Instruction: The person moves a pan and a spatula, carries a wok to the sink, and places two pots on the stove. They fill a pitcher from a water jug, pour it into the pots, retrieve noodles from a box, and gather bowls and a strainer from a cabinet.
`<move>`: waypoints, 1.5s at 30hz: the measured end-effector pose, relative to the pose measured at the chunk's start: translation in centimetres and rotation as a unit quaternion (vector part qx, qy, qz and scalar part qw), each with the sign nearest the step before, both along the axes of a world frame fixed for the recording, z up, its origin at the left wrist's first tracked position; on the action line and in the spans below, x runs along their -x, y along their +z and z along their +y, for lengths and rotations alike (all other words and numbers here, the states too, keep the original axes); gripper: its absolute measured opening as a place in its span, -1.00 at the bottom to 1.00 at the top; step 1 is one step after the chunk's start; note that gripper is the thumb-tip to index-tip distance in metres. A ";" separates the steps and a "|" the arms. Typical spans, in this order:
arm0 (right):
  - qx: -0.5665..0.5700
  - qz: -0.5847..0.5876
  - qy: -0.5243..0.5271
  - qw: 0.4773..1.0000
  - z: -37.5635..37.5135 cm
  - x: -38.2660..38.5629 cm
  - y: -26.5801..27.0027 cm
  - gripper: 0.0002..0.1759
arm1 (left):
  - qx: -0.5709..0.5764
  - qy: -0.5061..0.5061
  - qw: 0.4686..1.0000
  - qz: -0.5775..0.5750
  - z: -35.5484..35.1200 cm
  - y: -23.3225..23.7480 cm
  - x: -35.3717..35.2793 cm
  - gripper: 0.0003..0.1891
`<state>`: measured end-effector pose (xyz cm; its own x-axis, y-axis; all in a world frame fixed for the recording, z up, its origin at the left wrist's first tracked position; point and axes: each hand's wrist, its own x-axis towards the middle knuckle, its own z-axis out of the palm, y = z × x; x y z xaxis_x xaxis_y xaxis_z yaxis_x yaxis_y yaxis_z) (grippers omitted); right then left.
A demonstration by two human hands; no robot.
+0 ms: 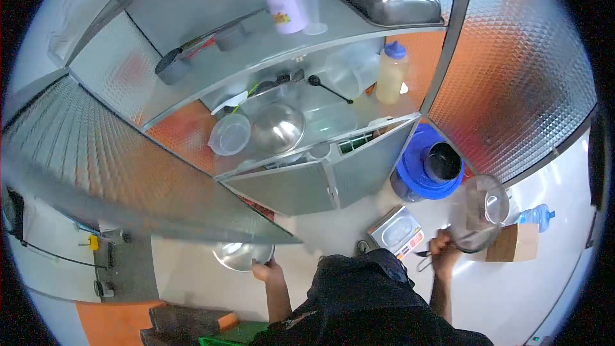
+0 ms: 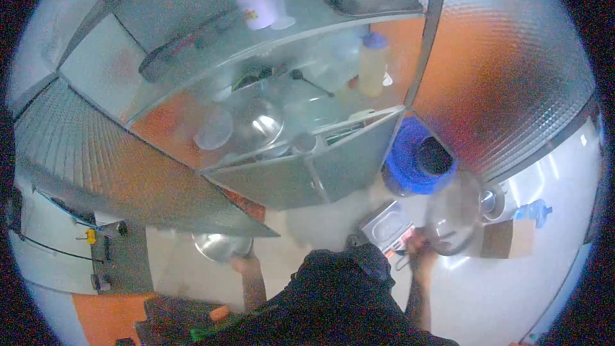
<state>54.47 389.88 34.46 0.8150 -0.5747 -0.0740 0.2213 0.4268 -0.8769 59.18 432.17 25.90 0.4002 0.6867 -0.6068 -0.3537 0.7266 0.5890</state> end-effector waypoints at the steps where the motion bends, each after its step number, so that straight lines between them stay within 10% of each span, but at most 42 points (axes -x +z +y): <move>1: 0.005 -0.068 -0.028 0.997 -2.5 0.2 0.5 -0.57 | 0.002 -0.003 1.000 -0.002 -0.2 -1.8 0.3 -0.55; 3: -0.106 -0.184 -0.113 0.971 -6.3 1.1 4.3 -0.68 | -0.152 -0.082 0.984 0.045 0.6 -6.2 1.7 -0.54; 6: 0.203 0.006 -0.314 0.928 -12.0 4.0 10.7 -0.76 | -0.234 -0.128 0.960 0.084 0.3 -5.7 2.1 -0.53; 9: 0.258 0.027 -0.435 0.862 -24.0 8.5 11.1 -0.74 | -0.203 -0.152 0.967 0.006 -1.1 -1.0 1.2 -0.52; 12: 0.257 -0.010 -0.435 0.863 -34.2 6.7 12.0 -0.52 | -0.184 -0.239 0.949 -0.097 -3.0 5.9 -1.2 -0.52; 15: 0.557 0.243 -0.325 0.725 -38.8 1.3 13.4 -0.39 | -0.119 -0.306 0.930 -0.168 -2.1 7.5 -5.7 -0.53; 18: 0.502 0.128 -0.187 0.835 -41.5 -4.8 12.4 -0.44 | -0.263 -0.323 0.905 -0.083 -3.7 12.8 -9.2 -0.67; 20: 0.154 -0.044 -0.113 0.981 -41.2 -7.3 11.5 -0.45 | -0.199 -0.371 0.889 -0.180 -2.3 11.4 -11.9 -0.68; 24: 0.147 -0.055 -0.055 0.986 -45.2 -7.5 9.6 -0.43 | -0.191 -0.453 0.846 -0.207 -0.8 9.2 -17.3 -0.69; 28: 0.126 -0.080 -0.111 0.982 -40.3 -5.9 10.6 -0.45 | -0.257 -0.477 0.829 -0.138 -2.9 16.9 -16.3 -0.66; 33: 0.087 -0.131 -0.076 0.985 -33.0 -3.7 10.8 -0.61 | -0.317 -0.654 0.683 -0.071 -0.5 20.8 -20.7 -0.62; 41: 0.027 -0.099 -0.357 0.928 -6.1 -4.1 17.8 -0.61 | -0.388 -0.776 0.484 -0.117 1.7 22.8 -27.0 -0.67; 45: 0.071 -0.123 -0.159 0.977 -3.3 -3.7 12.6 -0.57 | -0.449 -0.801 0.388 -0.078 3.7 21.8 -29.3 -0.68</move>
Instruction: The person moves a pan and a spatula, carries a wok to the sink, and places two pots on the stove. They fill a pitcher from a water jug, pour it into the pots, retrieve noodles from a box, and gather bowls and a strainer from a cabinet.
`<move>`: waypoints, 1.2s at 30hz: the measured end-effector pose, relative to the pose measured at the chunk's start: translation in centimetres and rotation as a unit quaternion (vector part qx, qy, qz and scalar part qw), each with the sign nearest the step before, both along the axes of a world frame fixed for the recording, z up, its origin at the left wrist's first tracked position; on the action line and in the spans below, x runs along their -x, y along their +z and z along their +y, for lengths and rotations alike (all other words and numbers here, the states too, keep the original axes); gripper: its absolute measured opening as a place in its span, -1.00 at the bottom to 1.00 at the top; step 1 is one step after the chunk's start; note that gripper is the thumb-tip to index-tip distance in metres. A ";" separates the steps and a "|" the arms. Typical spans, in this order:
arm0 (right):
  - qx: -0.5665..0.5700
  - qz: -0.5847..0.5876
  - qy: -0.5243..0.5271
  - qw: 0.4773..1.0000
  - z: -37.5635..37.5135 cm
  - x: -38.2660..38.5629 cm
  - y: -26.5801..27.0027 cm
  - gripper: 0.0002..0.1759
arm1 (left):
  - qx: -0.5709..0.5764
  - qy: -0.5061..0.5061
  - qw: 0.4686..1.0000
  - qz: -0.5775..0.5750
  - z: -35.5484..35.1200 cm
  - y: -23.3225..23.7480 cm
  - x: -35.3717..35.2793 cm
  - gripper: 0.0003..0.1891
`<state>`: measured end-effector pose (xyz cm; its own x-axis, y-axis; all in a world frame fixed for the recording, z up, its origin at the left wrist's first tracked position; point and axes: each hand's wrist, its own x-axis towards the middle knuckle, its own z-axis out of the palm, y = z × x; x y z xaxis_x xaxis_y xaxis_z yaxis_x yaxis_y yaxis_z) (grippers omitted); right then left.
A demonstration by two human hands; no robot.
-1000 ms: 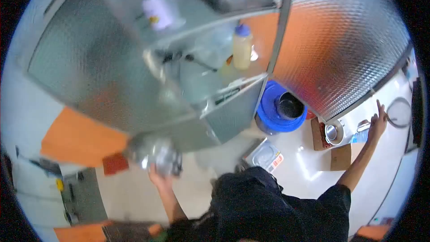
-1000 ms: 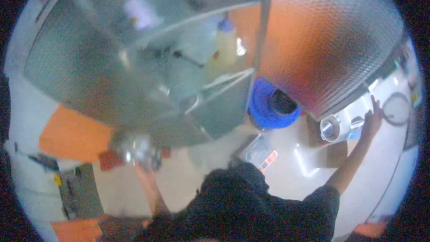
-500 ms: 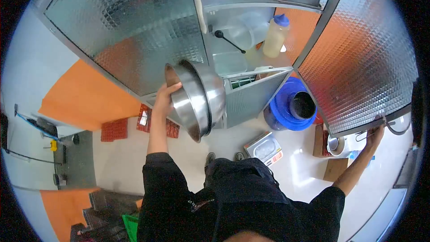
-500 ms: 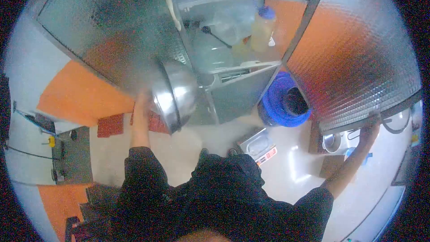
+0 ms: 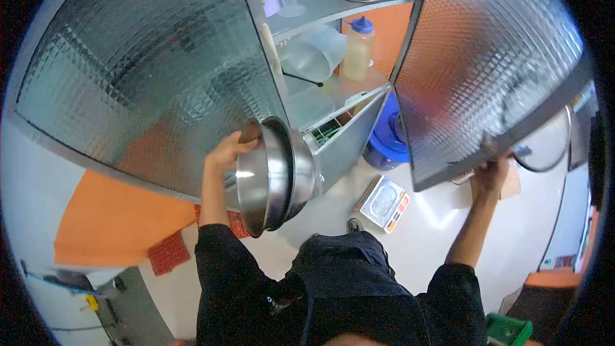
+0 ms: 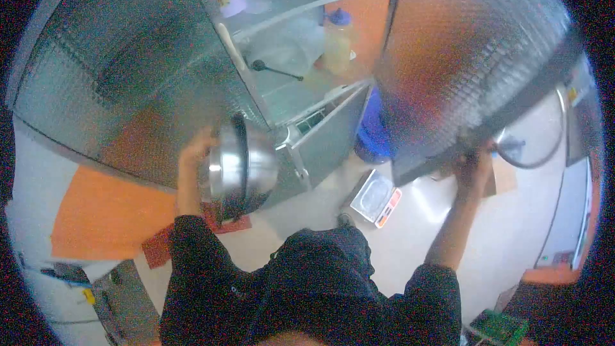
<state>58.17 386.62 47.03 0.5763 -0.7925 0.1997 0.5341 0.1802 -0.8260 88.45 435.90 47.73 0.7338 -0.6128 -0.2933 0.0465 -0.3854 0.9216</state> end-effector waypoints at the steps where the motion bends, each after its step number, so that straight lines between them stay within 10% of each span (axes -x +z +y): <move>1: -0.016 0.030 -0.031 0.999 3.5 -1.5 0.9 -0.61 | 0.028 0.011 0.999 -0.021 0.7 -1.0 -0.2 -0.68; 3: 0.411 0.244 -0.056 0.877 3.4 -3.1 -4.4 -0.82 | 0.075 0.030 0.996 -0.042 0.1 -1.2 1.1 -0.68; 6: 0.588 0.127 0.088 0.794 14.1 -10.7 -0.1 -0.74 | 0.058 0.113 0.977 -0.173 -1.1 -0.1 5.7 -0.65; 8: 0.442 0.095 0.141 0.881 19.3 -15.5 2.3 -0.65 | 0.214 0.072 0.972 0.068 1.3 -5.9 4.1 -0.61; 9: 0.424 0.088 0.153 0.888 21.8 -16.9 4.1 -0.64 | 0.029 0.069 0.996 -0.045 3.5 -7.4 4.2 -0.55; 12: 0.168 -0.076 0.238 0.954 26.1 -22.6 3.6 -0.75 | 0.166 0.120 0.974 0.092 6.1 -10.1 10.2 -0.44; 23: 0.127 -0.091 0.120 0.980 28.9 -28.8 1.4 -0.70 | 0.189 0.216 0.900 0.327 7.6 -20.7 25.4 -0.52; 31: 0.262 0.064 0.144 0.952 13.2 -8.6 0.8 -0.68 | 0.101 0.172 0.906 0.374 -5.2 -25.6 29.5 -0.59; 36: 0.248 0.339 0.097 0.902 -6.9 25.6 -5.6 -0.66 | 0.123 0.094 0.890 0.429 -21.2 -28.6 36.1 -0.60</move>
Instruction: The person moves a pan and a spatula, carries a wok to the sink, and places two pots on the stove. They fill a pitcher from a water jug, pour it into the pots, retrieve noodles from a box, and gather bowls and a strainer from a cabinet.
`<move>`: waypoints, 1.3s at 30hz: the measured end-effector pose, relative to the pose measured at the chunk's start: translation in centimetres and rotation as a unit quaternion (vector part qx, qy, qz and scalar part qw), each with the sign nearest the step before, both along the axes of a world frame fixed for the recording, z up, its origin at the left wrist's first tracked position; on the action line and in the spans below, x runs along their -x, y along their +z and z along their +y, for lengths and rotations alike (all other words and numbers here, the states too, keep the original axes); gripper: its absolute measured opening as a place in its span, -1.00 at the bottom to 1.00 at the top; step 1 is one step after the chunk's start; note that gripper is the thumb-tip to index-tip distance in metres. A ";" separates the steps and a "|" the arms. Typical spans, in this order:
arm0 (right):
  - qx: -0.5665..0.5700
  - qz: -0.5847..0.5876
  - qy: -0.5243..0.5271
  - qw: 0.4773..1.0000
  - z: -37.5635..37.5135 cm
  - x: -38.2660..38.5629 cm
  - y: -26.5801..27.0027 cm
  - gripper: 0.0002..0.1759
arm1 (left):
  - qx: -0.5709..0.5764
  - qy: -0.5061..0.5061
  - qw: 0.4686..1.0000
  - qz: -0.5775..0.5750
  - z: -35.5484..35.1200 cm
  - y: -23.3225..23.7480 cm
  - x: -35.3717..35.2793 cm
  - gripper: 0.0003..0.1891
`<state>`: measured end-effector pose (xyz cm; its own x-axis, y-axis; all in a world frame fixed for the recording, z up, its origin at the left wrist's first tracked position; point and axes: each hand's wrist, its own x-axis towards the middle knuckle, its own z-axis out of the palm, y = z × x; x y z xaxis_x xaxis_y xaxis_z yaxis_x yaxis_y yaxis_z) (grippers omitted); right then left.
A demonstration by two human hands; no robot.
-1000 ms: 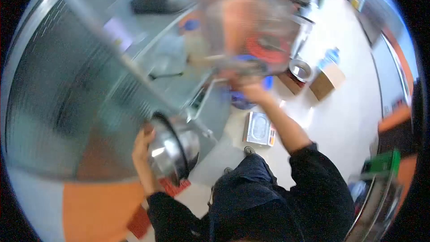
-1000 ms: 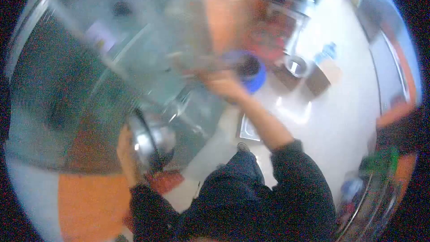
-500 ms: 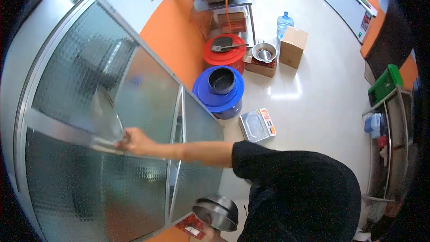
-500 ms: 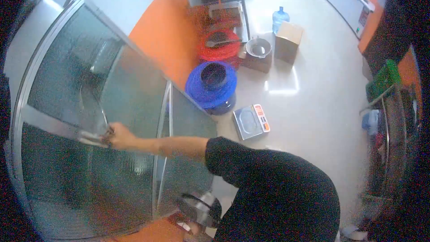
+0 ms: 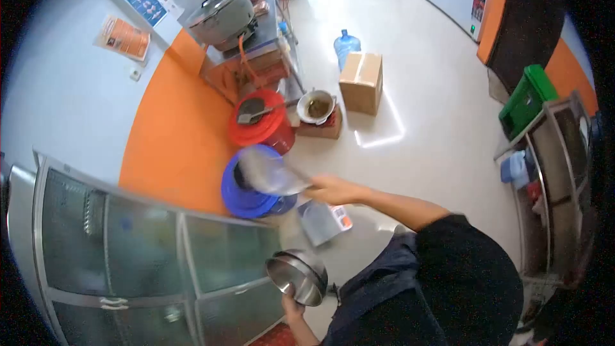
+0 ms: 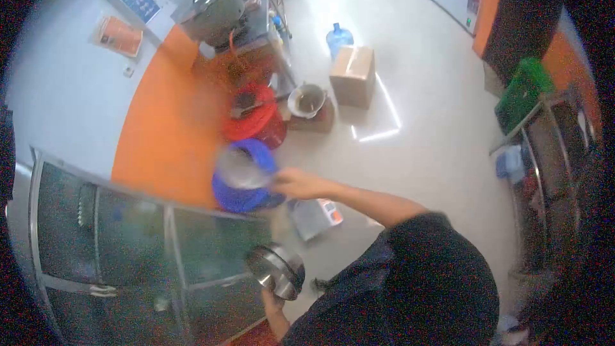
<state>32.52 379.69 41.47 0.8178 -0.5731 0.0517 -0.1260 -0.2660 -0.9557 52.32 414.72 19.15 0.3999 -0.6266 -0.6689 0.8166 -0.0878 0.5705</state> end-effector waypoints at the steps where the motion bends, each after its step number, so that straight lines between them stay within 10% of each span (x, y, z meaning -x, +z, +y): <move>1: -0.051 0.007 -0.126 0.991 -2.0 5.8 -3.0 -0.66 | -0.029 -0.014 0.999 -0.033 -4.0 0.4 2.6 -0.60; 7: -0.357 -0.058 -0.412 0.836 -7.5 29.7 -11.0 -0.74 | -0.031 -0.148 0.988 -0.016 -26.8 1.1 13.8 -0.56; 16: -0.372 -0.129 -0.529 0.752 -20.6 42.7 -20.3 -0.73 | -0.007 -0.266 0.964 -0.017 -62.1 -1.7 26.2 -0.63; 18: -0.341 -0.215 -0.649 0.645 -26.5 43.6 -21.1 -0.73 | 0.024 -0.275 0.960 -0.045 -69.9 0.6 30.3 -0.62; 25: -0.367 -0.214 -0.592 0.685 -49.8 49.4 -13.6 -0.77 | 0.004 -0.311 0.950 -0.008 -97.7 1.2 40.0 -0.67; 33: -0.218 -0.083 -0.596 0.768 -78.2 58.8 -22.8 -0.74 | -0.001 -0.310 0.951 0.000 -123.0 -2.9 48.7 -0.58; 39: -0.295 0.007 -0.473 0.830 -106.2 60.2 -11.0 -0.69 | 0.021 -0.204 0.959 -0.193 -136.2 3.4 55.2 -0.57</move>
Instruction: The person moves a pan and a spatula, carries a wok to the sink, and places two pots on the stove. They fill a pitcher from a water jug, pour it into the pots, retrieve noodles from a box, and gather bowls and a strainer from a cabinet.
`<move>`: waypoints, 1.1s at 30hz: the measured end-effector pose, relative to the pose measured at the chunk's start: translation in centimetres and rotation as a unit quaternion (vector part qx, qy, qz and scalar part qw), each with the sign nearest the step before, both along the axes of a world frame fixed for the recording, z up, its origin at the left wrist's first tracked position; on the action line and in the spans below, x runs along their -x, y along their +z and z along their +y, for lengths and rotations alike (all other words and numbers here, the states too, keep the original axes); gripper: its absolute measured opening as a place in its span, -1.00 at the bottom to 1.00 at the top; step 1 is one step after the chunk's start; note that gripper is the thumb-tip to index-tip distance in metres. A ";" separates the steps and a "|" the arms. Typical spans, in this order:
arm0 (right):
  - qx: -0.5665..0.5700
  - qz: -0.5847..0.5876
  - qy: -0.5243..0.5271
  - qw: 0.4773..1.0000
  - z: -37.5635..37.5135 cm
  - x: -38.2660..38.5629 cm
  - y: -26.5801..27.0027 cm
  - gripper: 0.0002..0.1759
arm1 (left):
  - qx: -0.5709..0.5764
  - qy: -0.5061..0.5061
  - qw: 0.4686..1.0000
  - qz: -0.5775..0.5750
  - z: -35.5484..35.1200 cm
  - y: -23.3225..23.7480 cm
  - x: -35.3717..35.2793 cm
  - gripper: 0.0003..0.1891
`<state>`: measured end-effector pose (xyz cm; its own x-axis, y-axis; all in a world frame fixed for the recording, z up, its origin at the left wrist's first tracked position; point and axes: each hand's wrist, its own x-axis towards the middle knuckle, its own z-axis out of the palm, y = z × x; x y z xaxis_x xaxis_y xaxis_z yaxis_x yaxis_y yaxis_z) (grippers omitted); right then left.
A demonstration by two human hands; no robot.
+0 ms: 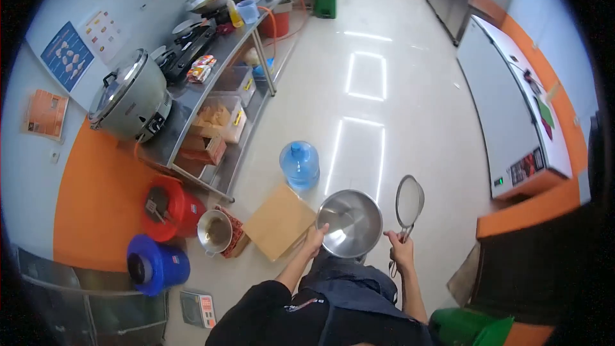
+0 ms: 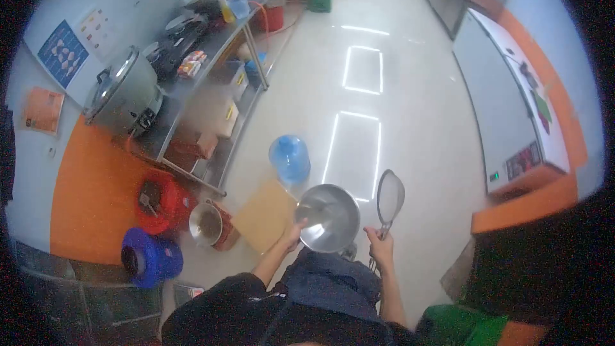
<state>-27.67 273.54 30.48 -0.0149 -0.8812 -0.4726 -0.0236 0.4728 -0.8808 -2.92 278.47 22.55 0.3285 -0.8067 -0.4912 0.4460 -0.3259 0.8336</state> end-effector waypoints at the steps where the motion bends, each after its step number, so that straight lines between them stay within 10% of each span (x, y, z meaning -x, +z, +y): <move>1: -0.013 0.004 0.034 0.999 -3.6 -0.4 0.2 -0.69 | -0.036 -0.008 0.999 0.008 -1.9 0.1 0.0 -0.59; 22: 0.146 0.020 0.281 0.948 -65.2 -30.5 0.6 -0.69 | -0.182 0.090 0.939 -0.277 -52.5 4.0 -23.5 -0.44; 33: 0.096 -0.049 0.497 0.861 -90.2 -59.2 0.3 -0.67 | -0.079 0.344 0.936 -0.006 -69.4 4.3 -43.3 -0.58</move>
<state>31.52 183.34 30.81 0.8236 -0.4975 -0.2724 -0.2535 0.1067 -0.9614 40.34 209.10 26.86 0.7497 -0.3198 -0.5793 0.5865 -0.0844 0.8055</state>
